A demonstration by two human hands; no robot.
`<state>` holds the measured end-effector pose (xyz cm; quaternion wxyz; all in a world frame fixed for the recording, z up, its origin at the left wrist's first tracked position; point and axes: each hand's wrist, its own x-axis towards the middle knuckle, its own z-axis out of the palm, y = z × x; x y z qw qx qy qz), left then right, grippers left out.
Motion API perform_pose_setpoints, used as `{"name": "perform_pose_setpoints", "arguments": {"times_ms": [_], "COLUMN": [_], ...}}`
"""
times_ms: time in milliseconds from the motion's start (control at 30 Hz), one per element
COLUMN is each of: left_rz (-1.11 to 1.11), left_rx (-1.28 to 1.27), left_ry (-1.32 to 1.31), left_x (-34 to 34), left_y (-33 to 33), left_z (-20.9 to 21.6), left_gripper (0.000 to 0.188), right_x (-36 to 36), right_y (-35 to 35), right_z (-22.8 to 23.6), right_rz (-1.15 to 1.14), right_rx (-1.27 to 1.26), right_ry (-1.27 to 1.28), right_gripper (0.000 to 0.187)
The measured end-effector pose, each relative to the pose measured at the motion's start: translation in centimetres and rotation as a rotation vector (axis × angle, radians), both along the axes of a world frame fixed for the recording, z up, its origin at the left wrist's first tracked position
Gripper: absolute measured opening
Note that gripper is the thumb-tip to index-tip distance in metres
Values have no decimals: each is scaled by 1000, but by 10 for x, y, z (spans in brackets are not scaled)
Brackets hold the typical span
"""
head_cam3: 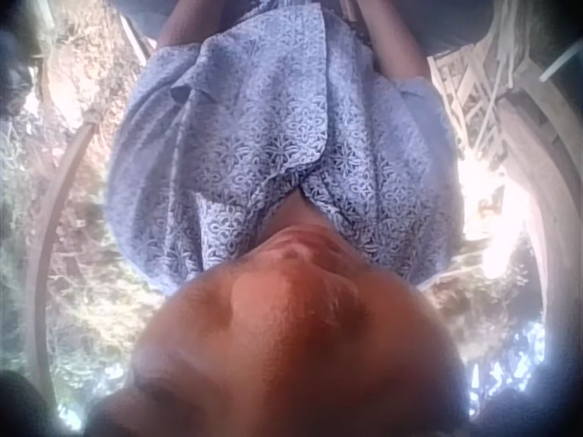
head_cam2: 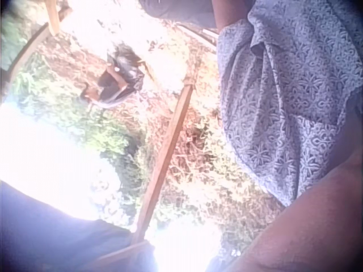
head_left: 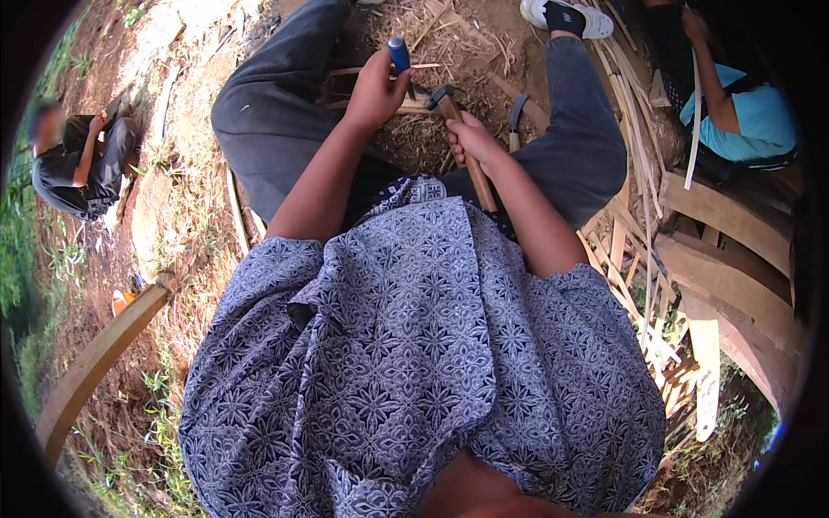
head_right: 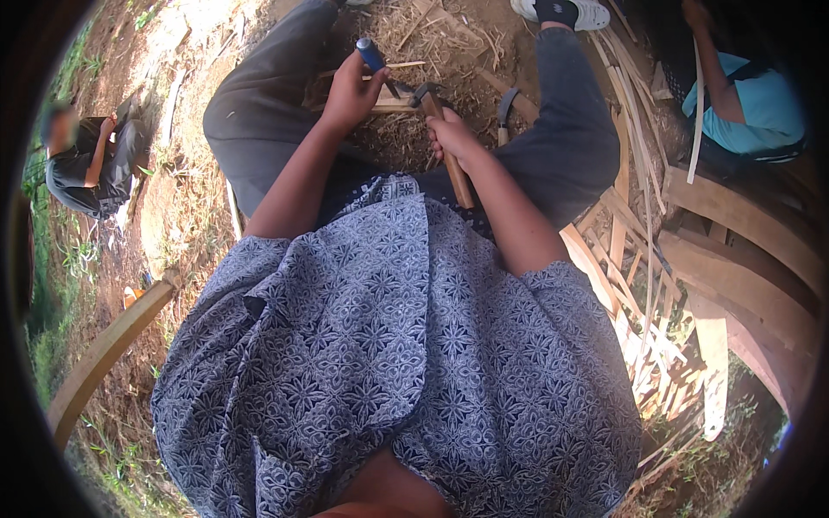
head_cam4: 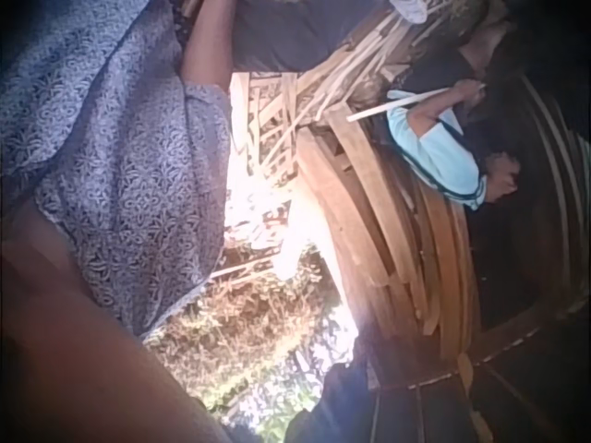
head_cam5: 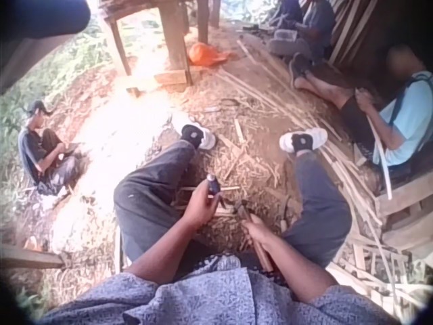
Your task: The person sits on the ground and uses a chisel and hammer to carve thin strips of wood. They repeatedly position the chisel on the wood and strike it with the hammer to shape the material.
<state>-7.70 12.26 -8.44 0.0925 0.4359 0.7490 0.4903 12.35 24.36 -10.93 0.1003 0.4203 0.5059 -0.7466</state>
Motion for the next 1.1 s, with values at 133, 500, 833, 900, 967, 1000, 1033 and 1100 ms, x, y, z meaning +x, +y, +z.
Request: {"name": "perform_pose_setpoints", "arguments": {"times_ms": [133, 500, 833, 900, 967, 1000, 1033, 1100], "left_rz": [6, -10, -100, -96, -91, -87, -83, -86], "left_rx": [-2, -17, 17, -16, -26, -19, -13, -27], "left_ry": [-16, 34, 84, 73, 41, 16, -9, 21], "left_x": [2, 1, 8, 7, 7, 6, 6, 4], "left_y": [0, -1, 2, -1, -1, -1, 0, -1], "left_z": [3, 0, 10, 7, 7, 7, 8, 6], "left_gripper": [27, 27, 27, 27, 27, 27, 27, 28], "right_x": [-1, 1, 1, 2, 2, 2, 2, 2], "right_y": [-1, 0, -2, -3, -2, -2, -2, -2], "right_z": [3, 0, 4, 5, 3, 2, 2, 4], "right_rz": [-2, -20, -36, -39, -31, -27, -30, -34], "right_rx": [-1, -36, -43, -47, -46, -46, -48, -50], "right_ry": [-17, 9, 7, 2, 8, 10, 6, 1], "right_gripper": [16, 16, 20, 21, 21, 21, 21, 20]}}
